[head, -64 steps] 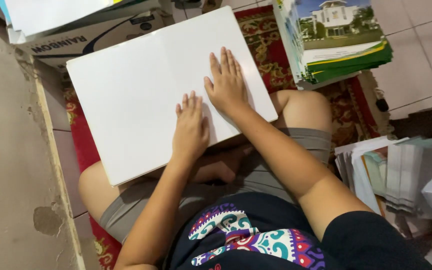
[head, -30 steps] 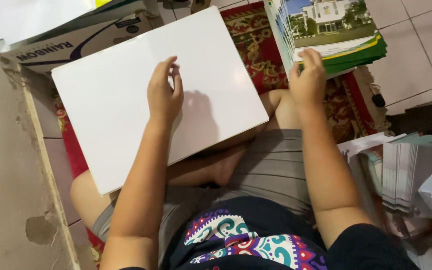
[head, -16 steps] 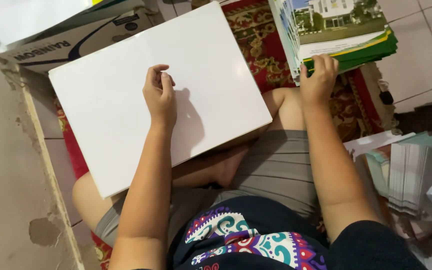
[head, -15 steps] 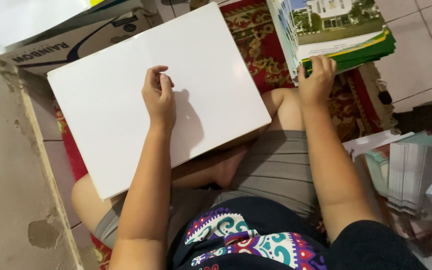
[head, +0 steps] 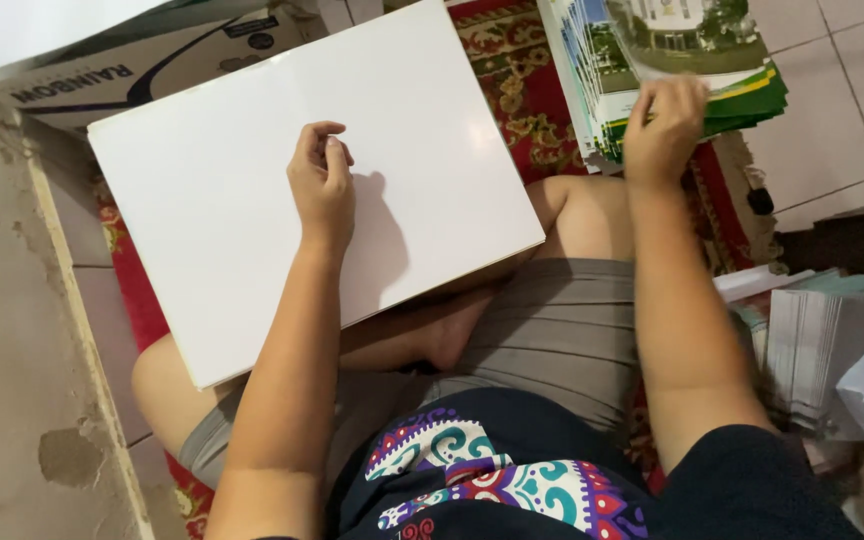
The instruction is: Manually aligning and smoothing printed covers onto folder bases
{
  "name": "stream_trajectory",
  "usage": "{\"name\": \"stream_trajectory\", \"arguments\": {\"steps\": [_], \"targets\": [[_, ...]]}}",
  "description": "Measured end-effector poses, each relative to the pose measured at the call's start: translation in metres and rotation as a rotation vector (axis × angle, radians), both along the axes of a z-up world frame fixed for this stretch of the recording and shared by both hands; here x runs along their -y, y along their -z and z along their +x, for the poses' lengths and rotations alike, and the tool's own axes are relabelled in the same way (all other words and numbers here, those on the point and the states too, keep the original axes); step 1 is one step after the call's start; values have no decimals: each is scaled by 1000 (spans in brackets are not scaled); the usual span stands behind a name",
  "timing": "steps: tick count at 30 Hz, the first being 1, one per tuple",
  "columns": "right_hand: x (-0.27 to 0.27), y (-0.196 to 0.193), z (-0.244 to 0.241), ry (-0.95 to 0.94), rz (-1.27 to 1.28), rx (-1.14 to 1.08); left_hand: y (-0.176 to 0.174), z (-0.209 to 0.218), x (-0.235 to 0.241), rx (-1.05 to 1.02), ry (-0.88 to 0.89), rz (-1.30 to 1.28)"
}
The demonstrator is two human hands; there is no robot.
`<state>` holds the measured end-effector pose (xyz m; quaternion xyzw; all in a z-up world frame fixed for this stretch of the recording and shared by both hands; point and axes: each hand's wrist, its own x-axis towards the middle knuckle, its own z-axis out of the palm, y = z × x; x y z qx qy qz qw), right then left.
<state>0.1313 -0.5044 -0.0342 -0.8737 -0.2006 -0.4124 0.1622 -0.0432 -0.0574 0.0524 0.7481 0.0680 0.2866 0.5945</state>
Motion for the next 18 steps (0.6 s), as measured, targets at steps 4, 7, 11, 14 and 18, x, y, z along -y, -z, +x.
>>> {"name": "stream_trajectory", "arguments": {"steps": [4, 7, 11, 14, 18], "targets": [[-69, -150, -28, -77, -52, 192, -18, -3, 4, -139, -13, -26], [-129, -219, -78, -400, -22, 303, -10, -1, 2, -90, -31, -6], [-217, -240, -185, -462, 24, 240, 2, 6, -1, -21, 28, -146], [-251, -212, -243, -589, 4, -10, 21, 10, -17, -33, 122, -381], [-271, -147, -271, -758, -5, -310, 58, 17, -63, -372, -4, -62]]}}
